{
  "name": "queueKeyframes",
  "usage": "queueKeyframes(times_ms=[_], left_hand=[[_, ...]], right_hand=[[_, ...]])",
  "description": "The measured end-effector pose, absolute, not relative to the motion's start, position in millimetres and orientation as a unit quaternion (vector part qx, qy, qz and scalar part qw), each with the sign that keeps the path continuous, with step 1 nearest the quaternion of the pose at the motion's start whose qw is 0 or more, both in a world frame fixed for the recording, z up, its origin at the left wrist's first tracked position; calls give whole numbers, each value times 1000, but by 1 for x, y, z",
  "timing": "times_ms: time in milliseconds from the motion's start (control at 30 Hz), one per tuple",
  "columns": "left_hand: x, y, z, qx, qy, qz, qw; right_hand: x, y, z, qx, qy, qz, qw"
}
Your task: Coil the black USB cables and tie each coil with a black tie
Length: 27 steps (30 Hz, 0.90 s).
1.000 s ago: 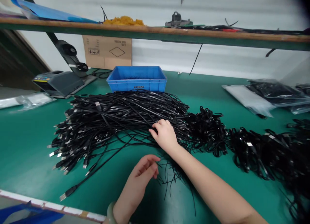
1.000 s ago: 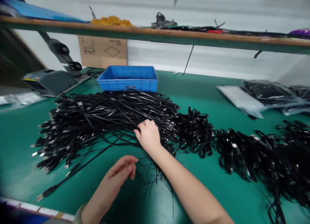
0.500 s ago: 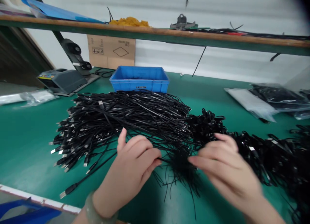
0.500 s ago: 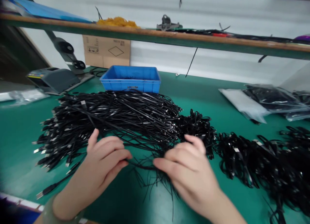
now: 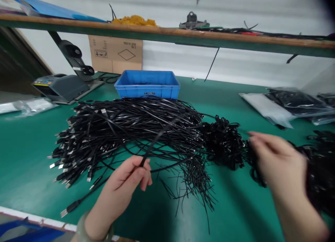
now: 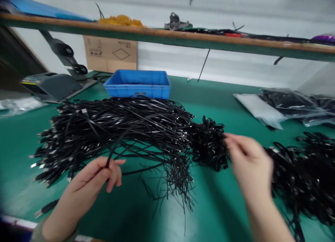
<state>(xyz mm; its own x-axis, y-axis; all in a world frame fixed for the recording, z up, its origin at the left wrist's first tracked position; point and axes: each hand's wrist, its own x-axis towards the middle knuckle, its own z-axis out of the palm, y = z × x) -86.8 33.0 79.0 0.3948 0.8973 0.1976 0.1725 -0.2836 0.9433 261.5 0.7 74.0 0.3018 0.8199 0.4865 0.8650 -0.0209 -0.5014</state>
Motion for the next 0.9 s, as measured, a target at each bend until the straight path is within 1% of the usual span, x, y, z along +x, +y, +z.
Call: queueKeyframes(times_ms=[33,100,133,167,200,267,367,400,467,533,600,700,767,900], left_hand=[[-81,30,77,684,394,402,464],[-71,26,74,704,419,375,434],[-66,25,74,728,427,350,407],[-63,25,73,753,428,320,384],[-61,24,73,775,421,292,370],[-59,23,75,793,412,235,383],[-60,21,79,761,400,170,482],[-62,20,80,745,384,156,523],[-65,20,79,698,350,142,609],[-67,20,74,626,336,156,686],[-68,23,65,556,349,207,725],[-63,28,54,500,401,288,711],[-57,29,48,465,429,307,711],[-41,20,40,352,422,302,779]], right_hand=[[244,4,71,-711,-604,-8,360],[208,5,70,-651,-698,147,258],[191,4,72,-611,-723,232,225],[178,2,75,-577,-729,302,211],[168,0,77,-554,-718,362,215],[159,0,81,-534,-665,451,262],[161,8,80,-518,-586,525,334],[162,12,77,-514,-574,539,342],[163,16,69,-507,-558,574,319],[161,17,62,-493,-527,635,275],[157,14,56,-460,-477,702,262],[152,12,53,-398,-405,758,322],[149,12,54,-366,-377,766,371],[139,17,54,-331,-339,757,449]])
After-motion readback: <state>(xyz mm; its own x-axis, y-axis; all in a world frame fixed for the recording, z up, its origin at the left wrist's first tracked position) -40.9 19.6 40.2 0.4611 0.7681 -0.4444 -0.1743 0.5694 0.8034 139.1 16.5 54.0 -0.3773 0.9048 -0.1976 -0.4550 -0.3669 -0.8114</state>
